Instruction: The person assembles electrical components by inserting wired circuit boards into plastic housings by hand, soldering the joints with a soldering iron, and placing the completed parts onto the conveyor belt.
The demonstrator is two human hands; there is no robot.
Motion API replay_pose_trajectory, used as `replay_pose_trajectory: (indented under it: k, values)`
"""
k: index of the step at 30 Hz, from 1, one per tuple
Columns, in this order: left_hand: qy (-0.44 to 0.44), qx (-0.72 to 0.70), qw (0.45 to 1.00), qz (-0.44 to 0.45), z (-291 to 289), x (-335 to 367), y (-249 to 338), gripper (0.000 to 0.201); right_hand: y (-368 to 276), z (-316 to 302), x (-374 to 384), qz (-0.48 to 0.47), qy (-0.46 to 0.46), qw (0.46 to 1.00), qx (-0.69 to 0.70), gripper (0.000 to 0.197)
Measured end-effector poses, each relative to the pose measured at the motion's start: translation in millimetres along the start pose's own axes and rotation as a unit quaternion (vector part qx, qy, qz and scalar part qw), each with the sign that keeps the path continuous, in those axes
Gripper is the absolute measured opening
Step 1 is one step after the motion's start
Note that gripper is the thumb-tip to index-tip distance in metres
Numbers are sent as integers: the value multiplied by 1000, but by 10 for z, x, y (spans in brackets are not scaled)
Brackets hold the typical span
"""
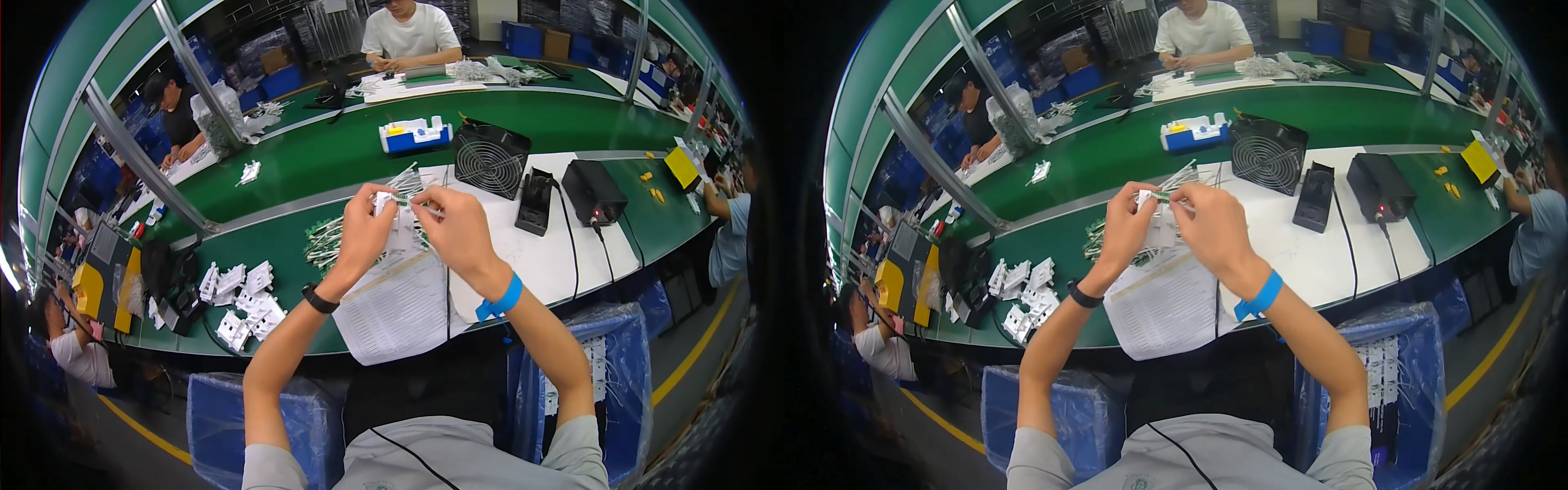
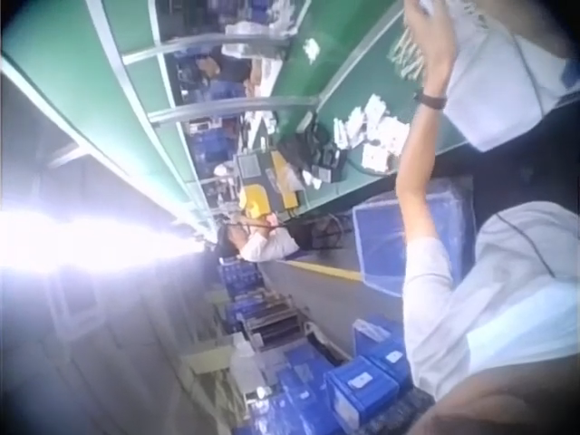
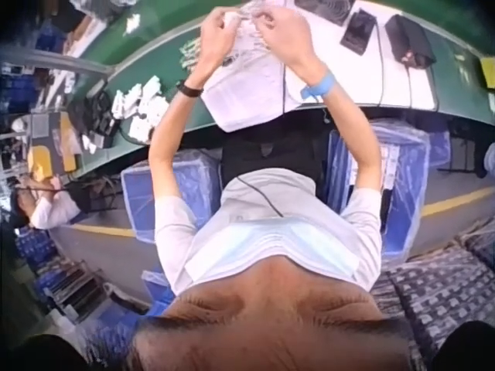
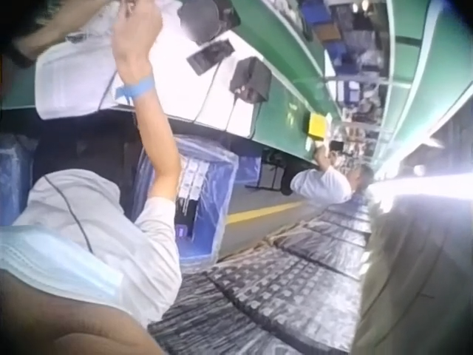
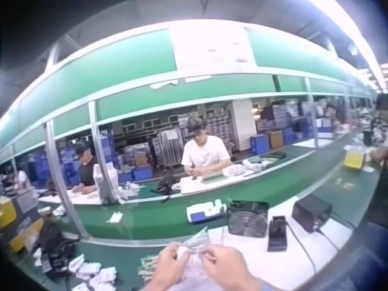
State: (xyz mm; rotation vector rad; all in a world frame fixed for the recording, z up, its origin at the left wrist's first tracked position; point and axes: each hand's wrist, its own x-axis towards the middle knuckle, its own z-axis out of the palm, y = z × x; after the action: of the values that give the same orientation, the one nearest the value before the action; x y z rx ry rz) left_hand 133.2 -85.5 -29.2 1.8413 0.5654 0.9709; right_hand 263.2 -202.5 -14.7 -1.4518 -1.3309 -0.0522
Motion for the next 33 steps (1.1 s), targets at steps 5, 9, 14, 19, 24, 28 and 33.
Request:
replay_pose_trajectory:
  k: [5, 9, 14, 19, 24, 28, 33]
  values:
    - [9, -107, 992, -71, 514, 200, -8, 21, 143, -59, -187, 16, 13, 1000, -20, 16]
    - [-37, -166, 980, -104, 867, 325, -84, 24, 433, -201, -323, 53, -28, 998, -21, 24]
    - [-98, -2, 990, -102, 949, 361, -275, 33, 781, -660, -600, 218, 43, 958, 182, 21]
    - [-314, 57, 947, -45, 1171, 94, -176, 39, 1624, -1182, -398, 165, 277, 945, -60, 30]
    - [-379, 82, 920, -55, 1451, -43, -343, 45, 1828, -1424, -150, 116, 153, 956, -221, 29]
    - [-345, 142, 927, -43, 1515, -35, -475, 46, 1737, -1408, -202, 63, 153, 951, -261, 15]
    - [-304, 170, 937, 34, 1559, -21, -490, 42, 1696, -1307, -115, 11, 189, 946, -262, 15]
